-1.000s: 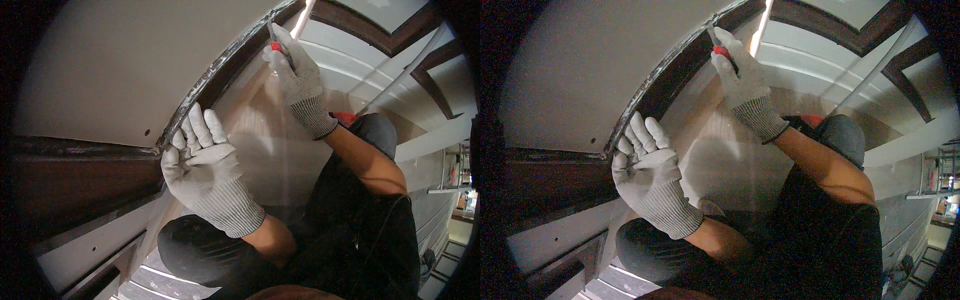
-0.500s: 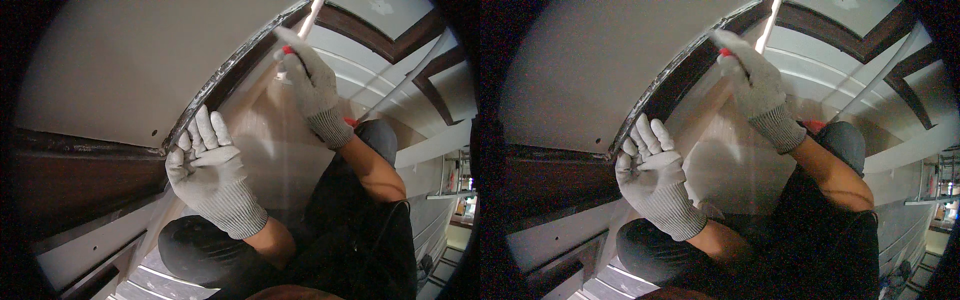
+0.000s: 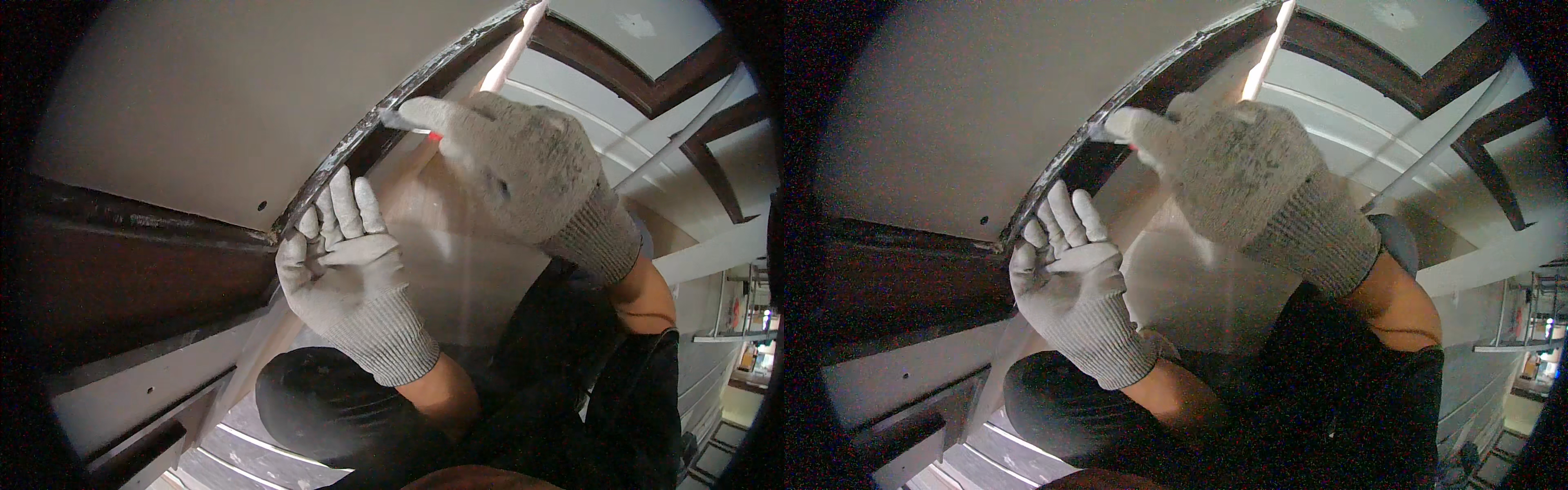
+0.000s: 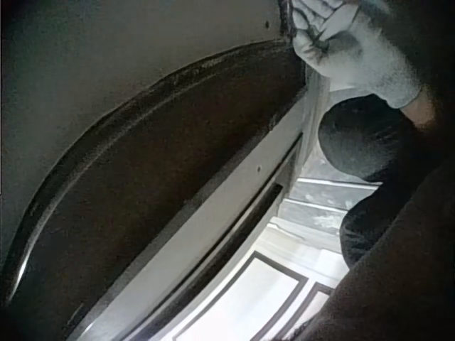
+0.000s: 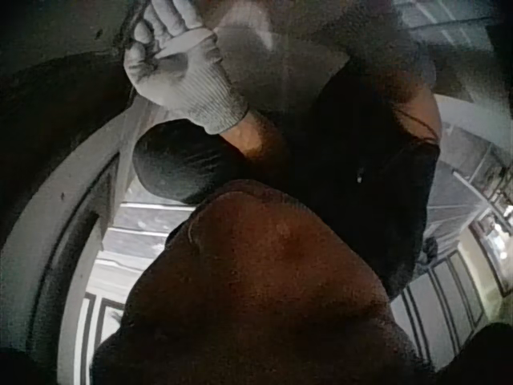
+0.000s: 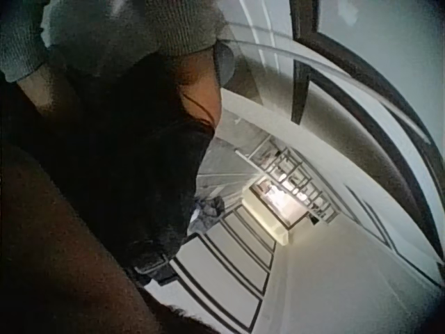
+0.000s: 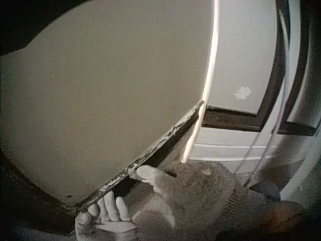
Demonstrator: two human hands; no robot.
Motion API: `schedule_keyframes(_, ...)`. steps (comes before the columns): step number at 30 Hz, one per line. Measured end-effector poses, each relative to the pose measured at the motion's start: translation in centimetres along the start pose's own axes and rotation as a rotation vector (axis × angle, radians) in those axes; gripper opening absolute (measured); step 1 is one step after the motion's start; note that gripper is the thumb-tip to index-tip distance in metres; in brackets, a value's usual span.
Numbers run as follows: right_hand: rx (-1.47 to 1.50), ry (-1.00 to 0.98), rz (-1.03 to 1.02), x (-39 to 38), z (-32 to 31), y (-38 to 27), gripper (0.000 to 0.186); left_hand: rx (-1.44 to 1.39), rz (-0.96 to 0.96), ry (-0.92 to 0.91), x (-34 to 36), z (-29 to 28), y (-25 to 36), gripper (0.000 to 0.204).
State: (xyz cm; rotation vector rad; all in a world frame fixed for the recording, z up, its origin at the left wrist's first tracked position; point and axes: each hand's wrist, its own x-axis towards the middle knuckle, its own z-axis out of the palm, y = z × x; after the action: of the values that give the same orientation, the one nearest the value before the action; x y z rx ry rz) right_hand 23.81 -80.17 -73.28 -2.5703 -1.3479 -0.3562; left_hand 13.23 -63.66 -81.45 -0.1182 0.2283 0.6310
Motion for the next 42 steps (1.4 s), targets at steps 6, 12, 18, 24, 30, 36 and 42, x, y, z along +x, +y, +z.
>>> schedule_keyframes(6,-0.139,0.135,0.032,-0.1,0.3,2.1,0.035,0.047,0.028,-0.015,-0.4,0.5,-0.2,0.031)
schedule_keyframes(12,-0.047,0.123,0.029,-1.3,0.3,1.8,0.033,0.018,0.019,0.014,-0.4,0.6,-0.5,0.028)
schedule_keyframes(18,-0.038,0.222,-0.014,0.8,0.7,6.1,0.036,0.037,0.027,0.041,-0.5,0.6,-0.4,0.026)
schedule_keyframes(24,0.003,0.183,-0.027,-0.4,0.9,6.6,0.033,0.016,-0.002,0.018,-0.6,0.3,-0.3,0.028)
schedule_keyframes(30,-0.145,0.227,-0.056,0.8,-0.2,7.9,0.029,0.031,0.000,0.012,-0.5,0.0,-0.2,0.028)
schedule_keyframes(36,0.052,0.126,0.019,0.1,0.0,7.5,0.031,0.009,-0.010,0.003,-0.7,0.1,-0.2,0.025)
schedule_keyframes(42,-0.080,0.076,0.267,0.6,-0.7,11.8,0.037,0.046,0.031,0.035,-0.7,0.2,-0.3,0.026)
